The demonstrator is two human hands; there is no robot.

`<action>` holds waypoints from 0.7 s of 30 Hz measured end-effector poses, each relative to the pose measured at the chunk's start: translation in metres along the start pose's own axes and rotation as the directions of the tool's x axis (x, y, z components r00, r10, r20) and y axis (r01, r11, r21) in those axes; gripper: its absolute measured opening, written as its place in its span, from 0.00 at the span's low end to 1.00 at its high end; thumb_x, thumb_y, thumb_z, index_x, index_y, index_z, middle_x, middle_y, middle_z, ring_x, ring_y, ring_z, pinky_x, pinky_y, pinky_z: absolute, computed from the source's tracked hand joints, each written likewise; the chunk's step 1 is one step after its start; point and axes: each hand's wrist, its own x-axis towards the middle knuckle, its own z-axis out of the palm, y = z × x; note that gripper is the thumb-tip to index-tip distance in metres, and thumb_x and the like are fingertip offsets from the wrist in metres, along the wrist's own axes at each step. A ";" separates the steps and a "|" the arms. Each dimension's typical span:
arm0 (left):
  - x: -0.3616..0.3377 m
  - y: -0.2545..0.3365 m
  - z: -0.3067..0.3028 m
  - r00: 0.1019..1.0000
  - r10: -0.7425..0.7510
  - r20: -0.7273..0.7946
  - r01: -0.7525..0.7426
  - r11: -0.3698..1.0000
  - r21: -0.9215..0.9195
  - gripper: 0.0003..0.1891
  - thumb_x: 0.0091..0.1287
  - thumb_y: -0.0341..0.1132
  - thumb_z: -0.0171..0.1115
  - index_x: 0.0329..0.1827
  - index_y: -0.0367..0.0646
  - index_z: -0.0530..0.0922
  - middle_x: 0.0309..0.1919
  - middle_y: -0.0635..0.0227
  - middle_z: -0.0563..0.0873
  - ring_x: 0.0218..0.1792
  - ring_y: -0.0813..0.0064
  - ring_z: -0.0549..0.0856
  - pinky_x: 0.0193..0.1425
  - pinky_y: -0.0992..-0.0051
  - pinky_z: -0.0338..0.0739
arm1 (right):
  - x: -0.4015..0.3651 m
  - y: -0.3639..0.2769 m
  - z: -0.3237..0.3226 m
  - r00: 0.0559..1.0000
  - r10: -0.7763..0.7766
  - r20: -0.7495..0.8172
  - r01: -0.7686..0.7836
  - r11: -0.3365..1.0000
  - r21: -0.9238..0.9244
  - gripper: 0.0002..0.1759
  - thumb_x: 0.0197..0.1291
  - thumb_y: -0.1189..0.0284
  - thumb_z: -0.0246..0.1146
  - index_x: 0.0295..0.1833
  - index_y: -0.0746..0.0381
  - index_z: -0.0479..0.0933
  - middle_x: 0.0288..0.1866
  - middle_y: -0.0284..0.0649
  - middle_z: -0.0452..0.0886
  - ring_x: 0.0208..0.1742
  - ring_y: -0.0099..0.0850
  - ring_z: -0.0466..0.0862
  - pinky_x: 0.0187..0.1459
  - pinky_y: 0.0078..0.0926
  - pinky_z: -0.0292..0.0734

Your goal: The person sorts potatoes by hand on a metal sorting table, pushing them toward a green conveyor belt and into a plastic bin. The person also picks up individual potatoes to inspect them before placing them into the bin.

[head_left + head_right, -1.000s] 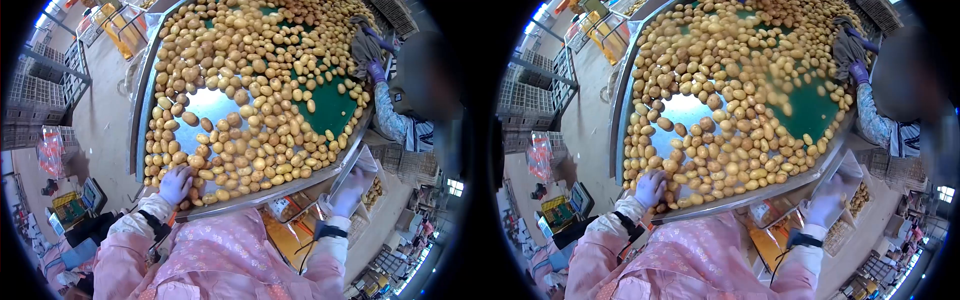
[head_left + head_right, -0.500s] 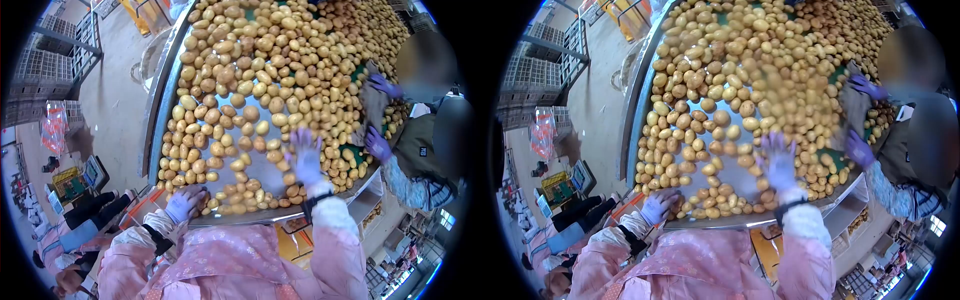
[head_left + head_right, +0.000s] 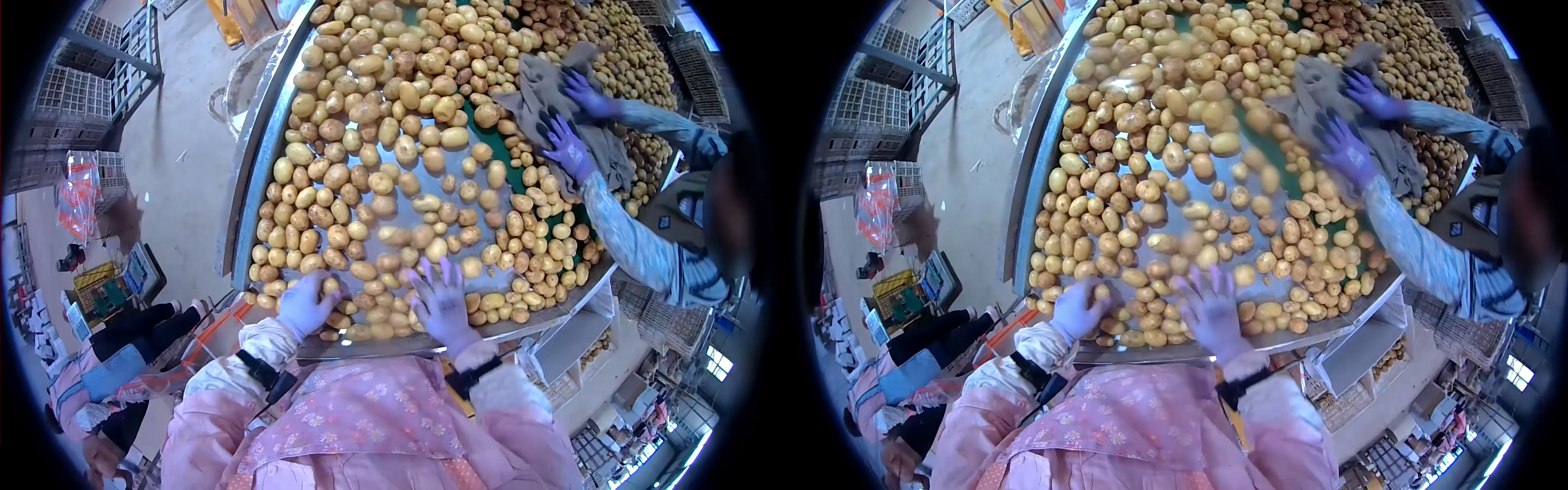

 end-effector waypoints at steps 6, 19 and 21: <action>-0.005 0.039 0.117 0.910 0.331 0.249 -0.159 0.833 -0.529 0.26 0.85 0.50 0.51 0.72 0.37 0.76 0.57 0.51 0.88 0.59 0.48 0.87 0.68 0.60 0.80 | -0.047 -0.053 0.021 0.964 0.177 -0.198 -0.018 0.786 0.618 0.27 0.65 0.70 0.67 0.69 0.60 0.78 0.70 0.51 0.79 0.70 0.54 0.78 0.72 0.50 0.74; 0.025 0.035 0.019 0.799 0.599 -0.052 -0.557 0.770 0.311 0.20 0.69 0.38 0.66 0.64 0.51 0.83 0.58 0.64 0.87 0.56 0.54 0.86 0.58 0.54 0.80 | 0.052 0.041 -0.011 0.852 0.322 -0.413 -0.214 0.934 0.287 0.19 0.74 0.69 0.63 0.67 0.55 0.81 0.65 0.48 0.82 0.58 0.46 0.87 0.57 0.43 0.84; 0.057 0.083 0.023 0.750 0.644 -0.149 -0.583 0.750 0.312 0.18 0.70 0.38 0.65 0.62 0.50 0.83 0.55 0.63 0.86 0.53 0.58 0.86 0.56 0.58 0.81 | 0.082 0.025 -0.002 0.881 0.406 -0.242 -0.380 0.913 0.149 0.18 0.74 0.65 0.62 0.67 0.52 0.81 0.65 0.49 0.81 0.57 0.51 0.87 0.56 0.47 0.84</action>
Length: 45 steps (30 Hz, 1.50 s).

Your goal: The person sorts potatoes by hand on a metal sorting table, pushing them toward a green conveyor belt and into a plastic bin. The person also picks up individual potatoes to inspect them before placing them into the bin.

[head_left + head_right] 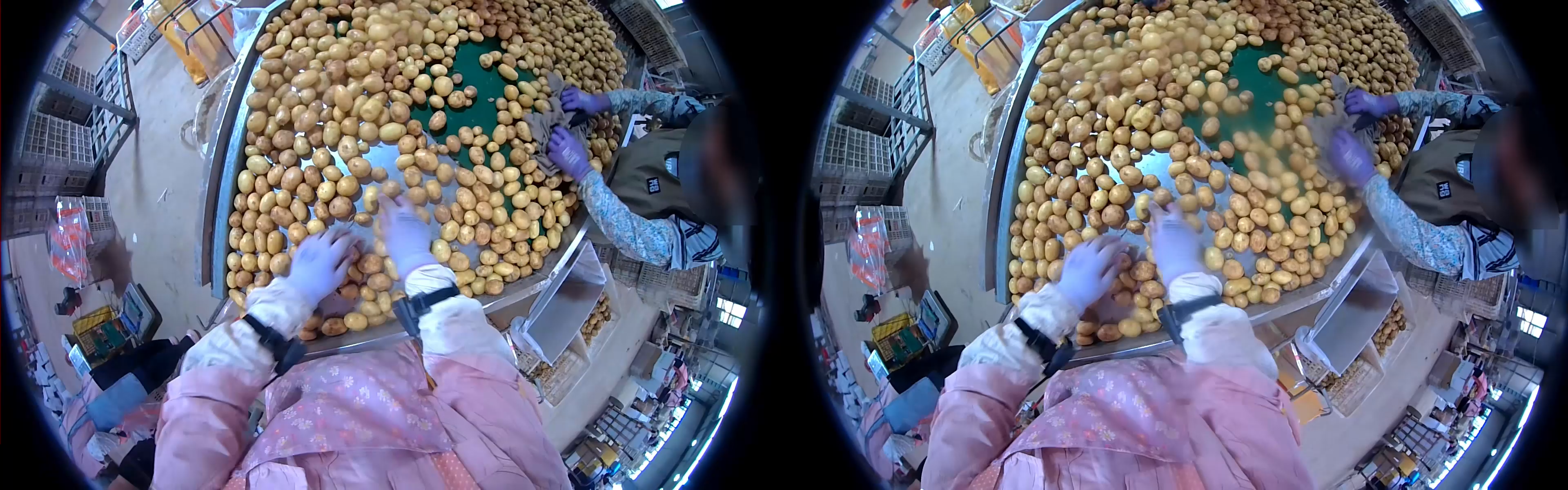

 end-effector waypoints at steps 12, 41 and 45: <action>0.009 -0.034 0.042 0.948 -0.209 0.241 0.215 0.977 0.001 0.22 0.62 0.37 0.70 0.60 0.49 0.80 0.56 0.56 0.82 0.56 0.50 0.85 0.58 0.54 0.83 | -0.019 0.000 0.014 0.914 0.323 0.246 -0.358 0.927 0.114 0.20 0.72 0.52 0.62 0.61 0.51 0.81 0.56 0.46 0.85 0.51 0.51 0.88 0.53 0.54 0.83; -0.037 0.117 0.099 0.765 0.463 0.448 -0.419 0.886 -0.200 0.30 0.75 0.46 0.62 0.80 0.54 0.73 0.78 0.54 0.74 0.79 0.49 0.71 0.83 0.44 0.63 | -0.372 0.204 -0.123 0.641 0.730 0.239 -0.761 0.564 0.320 0.32 0.77 0.46 0.60 0.68 0.62 0.77 0.58 0.42 0.85 0.55 0.36 0.87 0.56 0.34 0.84; -0.038 0.043 0.073 0.816 0.400 0.416 -0.453 0.891 0.030 0.31 0.70 0.46 0.65 0.77 0.56 0.75 0.80 0.66 0.73 0.77 0.53 0.72 0.83 0.43 0.62 | -0.291 0.179 -0.117 0.709 0.704 0.037 -0.504 0.470 0.725 0.21 0.76 0.66 0.63 0.69 0.63 0.79 0.63 0.51 0.85 0.60 0.48 0.86 0.62 0.43 0.81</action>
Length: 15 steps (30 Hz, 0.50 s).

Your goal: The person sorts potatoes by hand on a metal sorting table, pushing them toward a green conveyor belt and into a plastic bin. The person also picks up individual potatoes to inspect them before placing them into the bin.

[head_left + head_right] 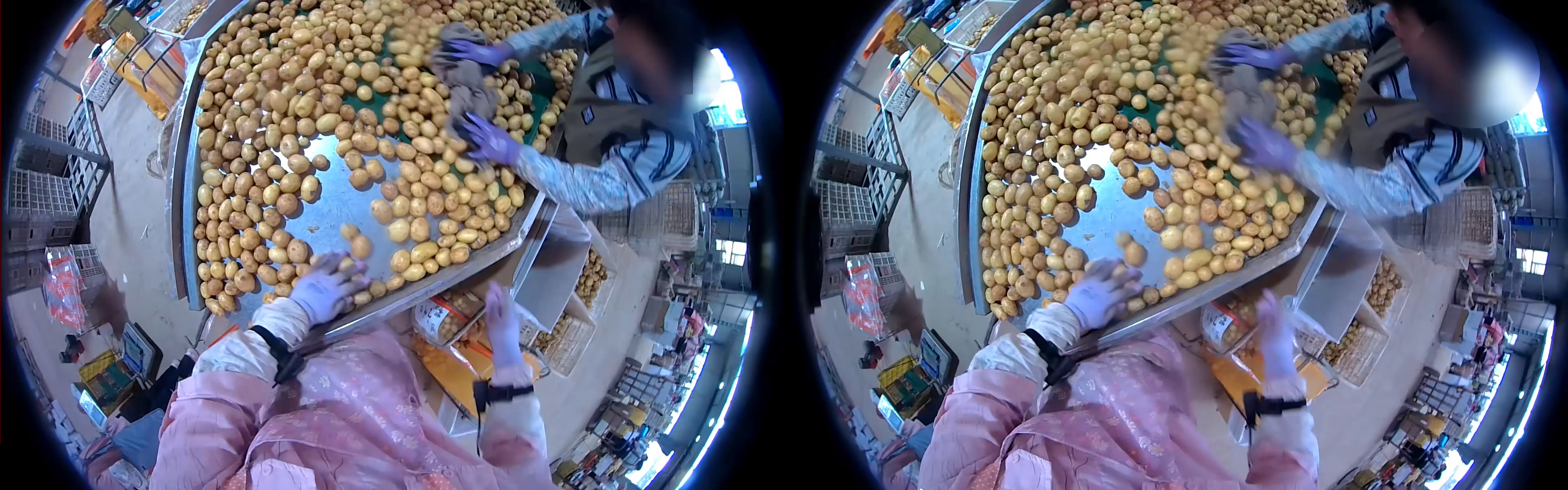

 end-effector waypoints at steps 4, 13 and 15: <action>-0.022 -0.035 -0.012 0.984 -0.140 -0.110 0.141 0.990 0.004 0.29 0.68 0.42 0.65 0.74 0.52 0.77 0.77 0.61 0.76 0.77 0.50 0.73 0.83 0.45 0.63 | 0.079 -0.088 0.130 0.555 -0.783 0.280 0.811 0.434 -0.392 0.14 0.70 0.69 0.65 0.58 0.58 0.85 0.58 0.44 0.88 0.61 0.49 0.86 0.62 0.47 0.82; -0.064 -0.043 -0.034 0.870 -0.374 -0.320 0.321 0.924 -0.208 0.21 0.70 0.33 0.64 0.66 0.47 0.83 0.69 0.56 0.82 0.70 0.49 0.80 0.74 0.49 0.72 | 0.082 -0.067 0.216 0.869 -0.368 0.330 0.464 0.378 -0.801 0.19 0.63 0.64 0.72 0.59 0.51 0.83 0.62 0.45 0.76 0.58 0.46 0.82 0.59 0.48 0.79; -0.045 -0.041 -0.039 0.818 -0.410 -0.404 0.351 0.911 -0.215 0.20 0.70 0.33 0.64 0.66 0.47 0.83 0.66 0.57 0.84 0.64 0.50 0.84 0.70 0.53 0.77 | 0.071 -0.066 0.224 0.876 -0.353 0.328 0.457 0.391 -0.799 0.19 0.63 0.63 0.72 0.59 0.50 0.83 0.60 0.43 0.77 0.58 0.46 0.82 0.59 0.49 0.78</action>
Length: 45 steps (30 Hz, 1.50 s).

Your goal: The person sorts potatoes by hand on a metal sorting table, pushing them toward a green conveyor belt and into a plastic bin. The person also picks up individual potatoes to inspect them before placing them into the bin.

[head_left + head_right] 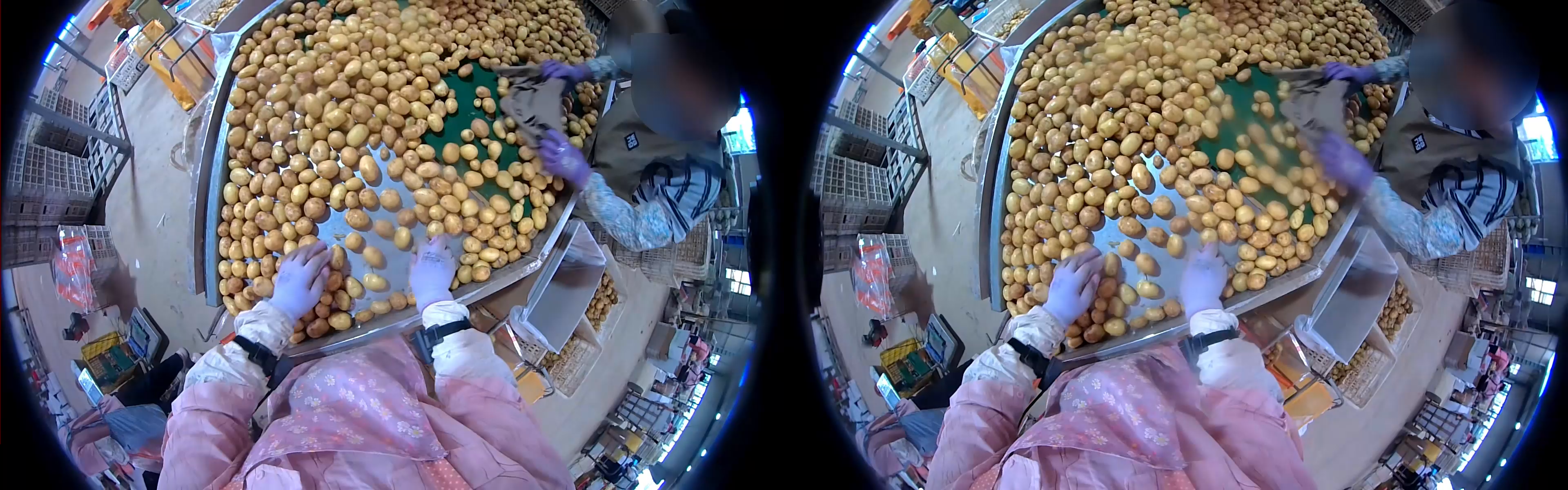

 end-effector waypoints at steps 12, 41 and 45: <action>0.133 -0.009 0.045 0.938 -0.179 0.296 0.139 0.978 0.153 0.27 0.68 0.30 0.61 0.72 0.59 0.80 0.73 0.61 0.77 0.63 0.53 0.85 0.65 0.56 0.83 | -0.133 0.219 -0.066 0.470 0.873 -0.129 0.119 0.082 0.989 0.27 0.77 0.67 0.64 0.77 0.57 0.68 0.55 0.37 0.83 0.52 0.31 0.85 0.50 0.26 0.82; 0.243 -0.054 0.002 0.907 -0.359 0.220 0.271 0.898 0.346 0.25 0.71 0.35 0.59 0.73 0.57 0.73 0.50 0.59 0.89 0.52 0.53 0.90 0.51 0.52 0.83 | 0.190 -0.121 -0.035 0.960 -0.182 -0.211 0.236 0.934 0.268 0.30 0.71 0.64 0.67 0.76 0.53 0.74 0.69 0.52 0.75 0.70 0.51 0.78 0.69 0.47 0.77; 0.244 -0.046 -0.008 0.884 -0.402 0.238 0.317 0.890 0.327 0.15 0.75 0.34 0.56 0.63 0.53 0.76 0.47 0.60 0.90 0.50 0.55 0.92 0.48 0.54 0.87 | 0.201 -0.132 -0.022 0.991 -0.088 -0.104 0.119 0.932 0.341 0.28 0.64 0.66 0.68 0.69 0.55 0.75 0.69 0.59 0.72 0.66 0.57 0.78 0.66 0.53 0.76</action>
